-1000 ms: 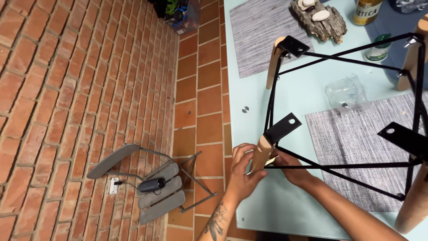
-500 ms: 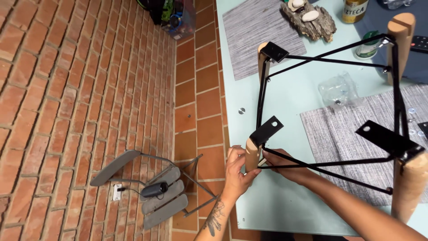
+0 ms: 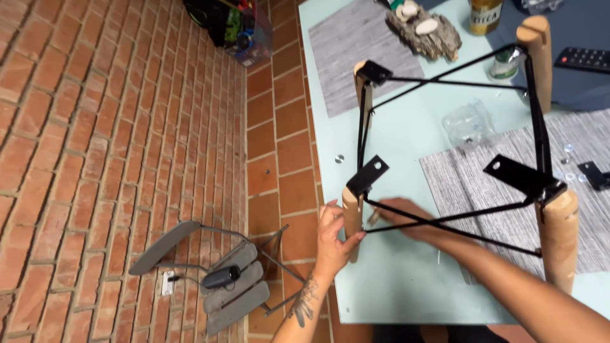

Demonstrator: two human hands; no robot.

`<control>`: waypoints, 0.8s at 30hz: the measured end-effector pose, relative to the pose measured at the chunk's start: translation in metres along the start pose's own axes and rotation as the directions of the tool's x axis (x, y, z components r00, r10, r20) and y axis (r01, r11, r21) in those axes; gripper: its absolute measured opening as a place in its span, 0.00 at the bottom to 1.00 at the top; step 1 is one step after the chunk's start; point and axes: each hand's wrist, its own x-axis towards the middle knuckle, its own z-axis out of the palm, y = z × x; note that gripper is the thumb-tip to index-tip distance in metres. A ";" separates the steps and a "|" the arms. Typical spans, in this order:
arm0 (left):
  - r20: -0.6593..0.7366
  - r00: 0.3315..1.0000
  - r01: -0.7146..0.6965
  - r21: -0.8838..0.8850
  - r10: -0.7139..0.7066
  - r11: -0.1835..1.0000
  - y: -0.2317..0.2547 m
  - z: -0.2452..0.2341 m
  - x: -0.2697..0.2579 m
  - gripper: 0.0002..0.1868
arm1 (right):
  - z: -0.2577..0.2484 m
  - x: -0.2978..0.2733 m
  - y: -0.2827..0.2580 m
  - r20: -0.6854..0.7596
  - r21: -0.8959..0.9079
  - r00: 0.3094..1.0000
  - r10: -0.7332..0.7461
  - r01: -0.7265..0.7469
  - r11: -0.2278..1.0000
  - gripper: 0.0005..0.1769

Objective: The person assembles a small table by attaching wooden legs to a metal frame using an Allen key. They insert and tighten screws at each leg joint while the table is inverted on a glass surface.

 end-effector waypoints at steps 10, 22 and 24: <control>-0.017 1.000 0.007 -0.010 -0.007 1.000 -0.002 0.000 -0.001 0.29 | 0.022 0.017 0.113 0.042 0.319 0.985 -0.170 0.148 0.936 0.28; 0.077 0.990 0.121 0.010 -0.122 0.993 0.013 -0.003 0.003 0.31 | 0.018 0.029 0.101 0.155 0.015 0.978 -0.136 0.135 0.991 0.40; 0.058 0.993 0.098 -0.001 -0.098 0.995 0.014 -0.002 0.003 0.30 | 0.022 0.030 0.103 0.181 0.299 0.958 -0.224 0.163 0.940 0.35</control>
